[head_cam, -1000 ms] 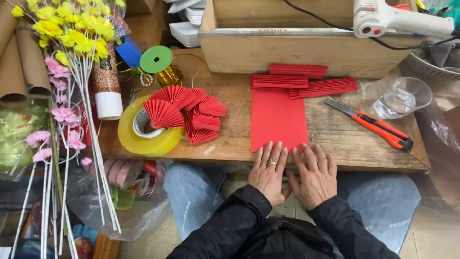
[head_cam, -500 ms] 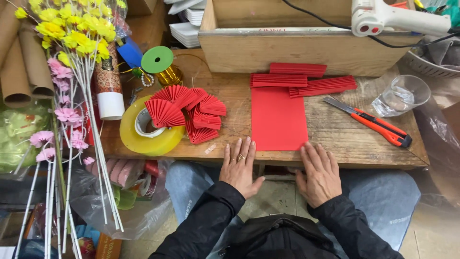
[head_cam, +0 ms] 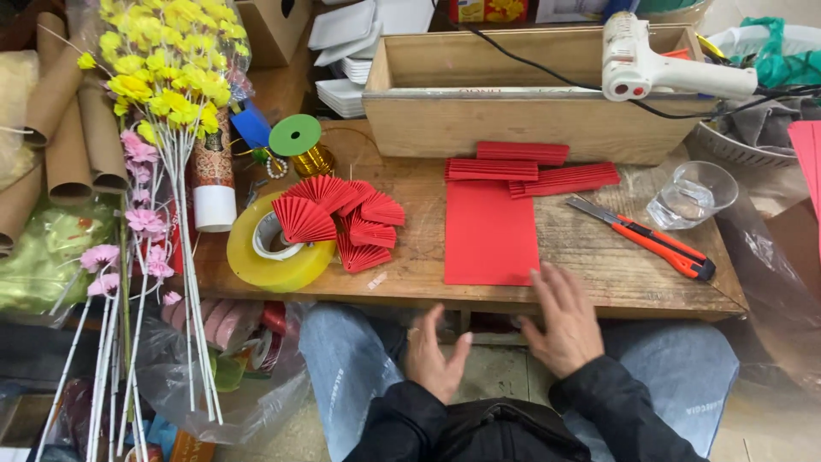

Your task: Folding small rectangular pieces of red paper into accordion shapes

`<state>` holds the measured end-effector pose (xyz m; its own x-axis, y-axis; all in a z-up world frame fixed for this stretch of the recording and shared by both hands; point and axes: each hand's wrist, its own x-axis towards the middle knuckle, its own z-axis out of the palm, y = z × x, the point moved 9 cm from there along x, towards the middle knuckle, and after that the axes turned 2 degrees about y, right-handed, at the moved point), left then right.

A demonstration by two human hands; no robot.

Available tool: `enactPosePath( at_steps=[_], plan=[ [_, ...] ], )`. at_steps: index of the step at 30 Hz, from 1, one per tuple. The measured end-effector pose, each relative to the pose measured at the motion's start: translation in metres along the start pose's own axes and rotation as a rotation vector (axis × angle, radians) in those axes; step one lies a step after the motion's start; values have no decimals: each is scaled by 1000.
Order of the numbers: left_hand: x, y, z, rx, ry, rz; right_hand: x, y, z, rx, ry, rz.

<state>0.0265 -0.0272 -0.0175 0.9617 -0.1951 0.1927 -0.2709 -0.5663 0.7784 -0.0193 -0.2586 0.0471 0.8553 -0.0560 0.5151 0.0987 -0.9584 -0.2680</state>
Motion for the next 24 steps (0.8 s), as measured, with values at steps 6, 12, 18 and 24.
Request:
enactPosePath(
  at_steps=[6,12,18,24],
  plan=[
    [-21,-4,69,-1017,-165,-1057,-4,-36,20,118,-43,-160],
    [-6,-39,77,-789,29,-811,-13,-38,-5,366,-31,-67],
    [24,122,-67,162,355,383,3,-14,-71,287,243,91],
    [31,120,-10,591,231,701,9,-48,-98,192,332,-77]
  ],
)
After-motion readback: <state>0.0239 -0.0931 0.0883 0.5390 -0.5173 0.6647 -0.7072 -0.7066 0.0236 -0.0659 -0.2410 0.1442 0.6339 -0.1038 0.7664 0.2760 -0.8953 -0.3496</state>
